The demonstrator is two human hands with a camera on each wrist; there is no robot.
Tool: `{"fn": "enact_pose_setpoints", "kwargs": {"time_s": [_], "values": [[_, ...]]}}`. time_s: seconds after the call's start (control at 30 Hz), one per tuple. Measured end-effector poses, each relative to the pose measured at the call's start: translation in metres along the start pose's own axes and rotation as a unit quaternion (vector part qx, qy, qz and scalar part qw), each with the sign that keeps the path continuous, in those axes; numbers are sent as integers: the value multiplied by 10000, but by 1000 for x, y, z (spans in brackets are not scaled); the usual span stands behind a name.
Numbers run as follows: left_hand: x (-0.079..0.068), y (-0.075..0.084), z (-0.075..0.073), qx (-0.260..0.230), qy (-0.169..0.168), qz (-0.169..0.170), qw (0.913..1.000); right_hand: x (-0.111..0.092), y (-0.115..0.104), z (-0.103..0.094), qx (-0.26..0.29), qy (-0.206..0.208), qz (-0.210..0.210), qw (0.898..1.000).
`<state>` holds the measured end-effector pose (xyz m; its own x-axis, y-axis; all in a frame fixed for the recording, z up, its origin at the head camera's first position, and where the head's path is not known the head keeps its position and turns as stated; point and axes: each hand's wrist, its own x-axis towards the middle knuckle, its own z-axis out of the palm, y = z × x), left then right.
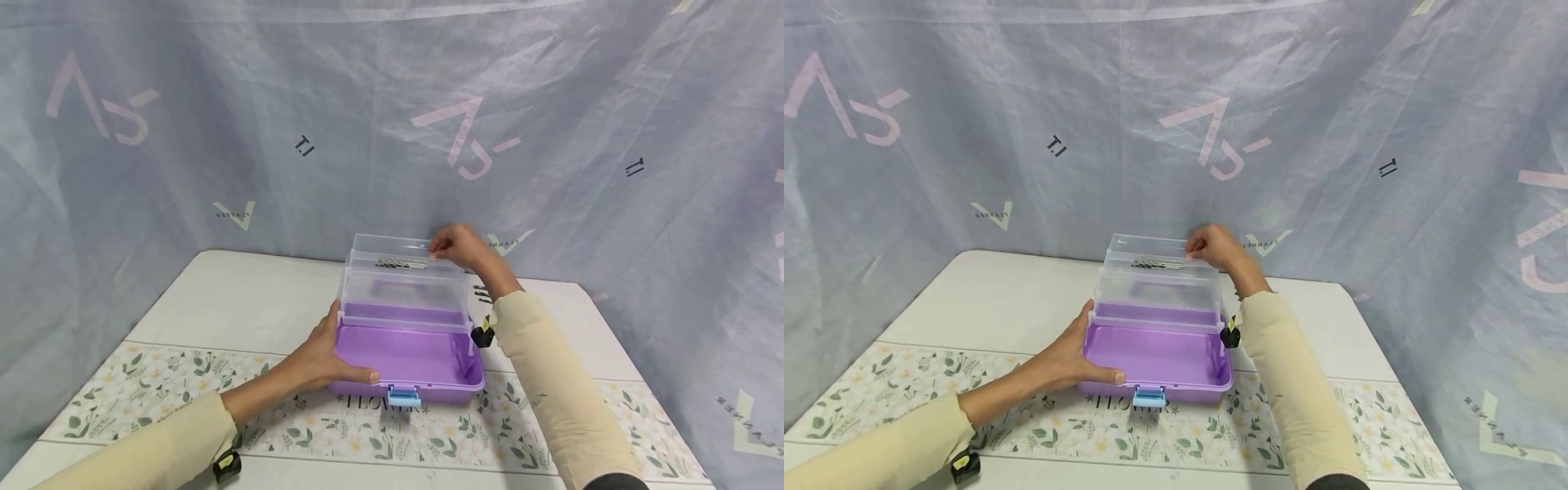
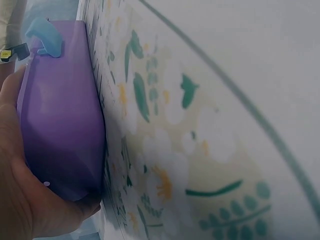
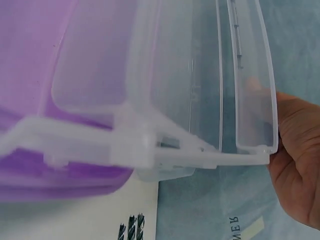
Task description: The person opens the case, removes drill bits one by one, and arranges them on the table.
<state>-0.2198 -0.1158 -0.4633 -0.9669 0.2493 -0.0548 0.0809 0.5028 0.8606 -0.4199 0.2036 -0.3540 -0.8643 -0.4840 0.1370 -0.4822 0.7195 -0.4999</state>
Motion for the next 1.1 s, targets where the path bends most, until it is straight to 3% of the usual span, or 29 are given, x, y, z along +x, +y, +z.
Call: {"fn": "enact_pose_setpoints", "kwargs": {"time_s": [0.33, 0.73, 1.1], "values": [[-1, 0, -1, -66, 21, 82, 9999, 4, -4, 4, -596, -77, -379, 9975], [-1, 1, -3, -31, 47, 109, 9999, 7, -3, 5, -641, -120, -70, 9978], [-2, 2, -4, 9, 40, 117, 9999, 9, -2, 3, -789, -242, -239, 9963]]}}
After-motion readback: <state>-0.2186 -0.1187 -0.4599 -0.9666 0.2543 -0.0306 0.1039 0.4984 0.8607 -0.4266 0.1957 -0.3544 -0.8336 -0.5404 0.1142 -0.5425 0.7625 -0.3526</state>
